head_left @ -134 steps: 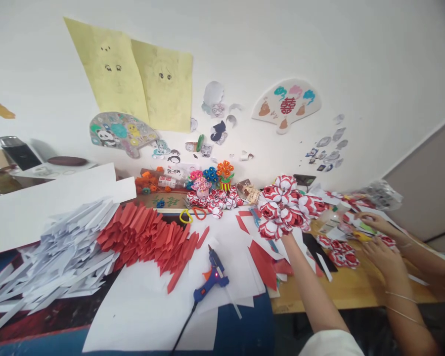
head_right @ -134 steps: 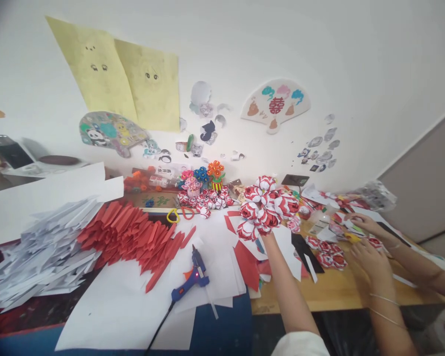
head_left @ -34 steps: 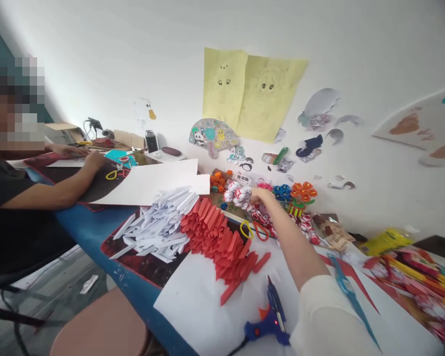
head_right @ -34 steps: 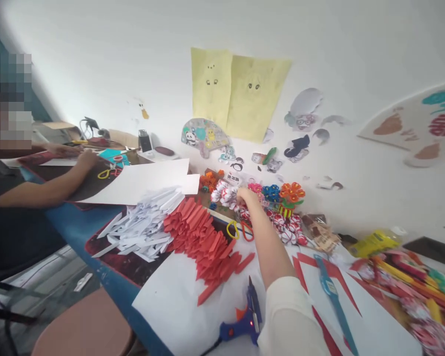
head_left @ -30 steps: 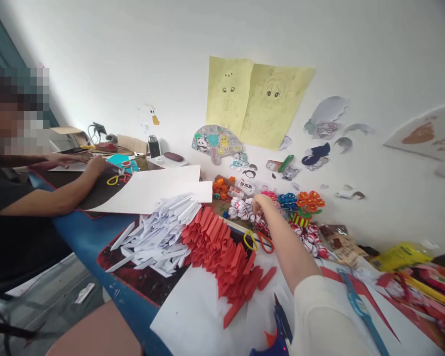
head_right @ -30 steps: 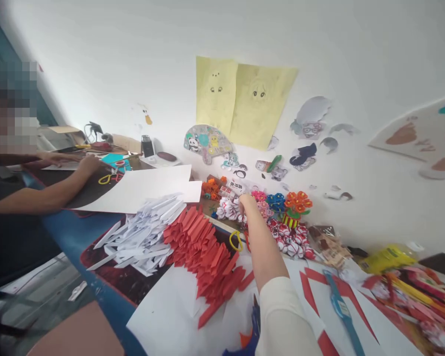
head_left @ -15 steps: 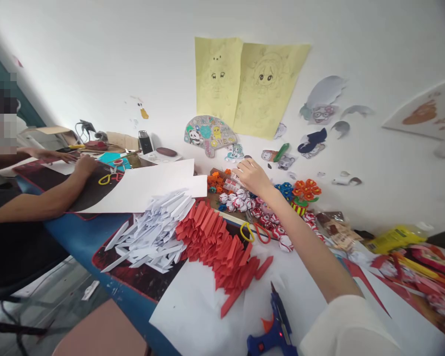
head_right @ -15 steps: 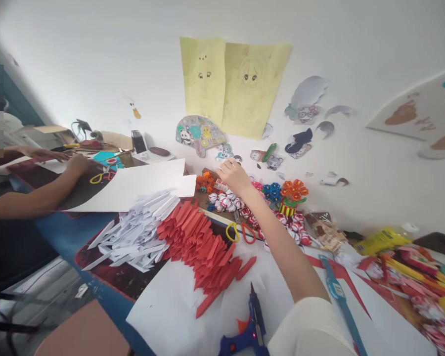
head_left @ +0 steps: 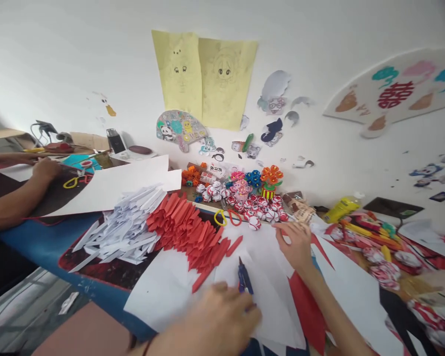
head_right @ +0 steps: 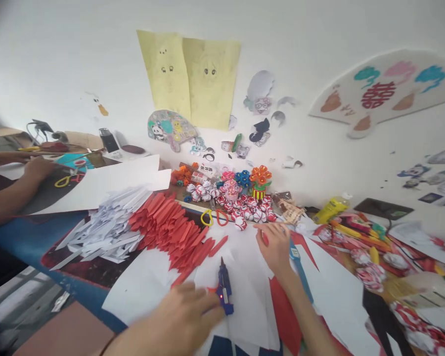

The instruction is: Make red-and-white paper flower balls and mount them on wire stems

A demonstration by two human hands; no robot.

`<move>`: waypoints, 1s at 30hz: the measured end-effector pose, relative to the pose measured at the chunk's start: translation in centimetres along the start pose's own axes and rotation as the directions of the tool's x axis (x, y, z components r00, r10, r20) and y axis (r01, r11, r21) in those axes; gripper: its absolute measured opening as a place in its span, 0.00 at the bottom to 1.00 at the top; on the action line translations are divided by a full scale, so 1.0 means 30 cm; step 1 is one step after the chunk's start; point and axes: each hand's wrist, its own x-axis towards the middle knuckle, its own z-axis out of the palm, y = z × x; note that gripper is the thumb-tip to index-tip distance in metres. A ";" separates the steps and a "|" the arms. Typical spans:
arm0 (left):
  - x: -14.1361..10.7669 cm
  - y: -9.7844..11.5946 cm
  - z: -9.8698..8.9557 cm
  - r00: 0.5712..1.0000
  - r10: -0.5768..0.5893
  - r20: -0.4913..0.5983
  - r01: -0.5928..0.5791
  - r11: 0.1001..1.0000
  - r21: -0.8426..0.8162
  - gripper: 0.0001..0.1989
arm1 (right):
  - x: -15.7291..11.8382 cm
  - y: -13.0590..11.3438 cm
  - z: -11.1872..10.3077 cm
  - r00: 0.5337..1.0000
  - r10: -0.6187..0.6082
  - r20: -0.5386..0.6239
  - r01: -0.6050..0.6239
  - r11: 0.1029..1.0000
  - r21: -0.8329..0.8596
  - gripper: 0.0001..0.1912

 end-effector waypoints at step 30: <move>0.660 -0.741 0.042 0.989 -0.129 0.077 0.101 0.950 0.296 0.06 | 0.024 0.098 0.288 0.933 0.215 0.288 -0.333 0.819 0.467 0.26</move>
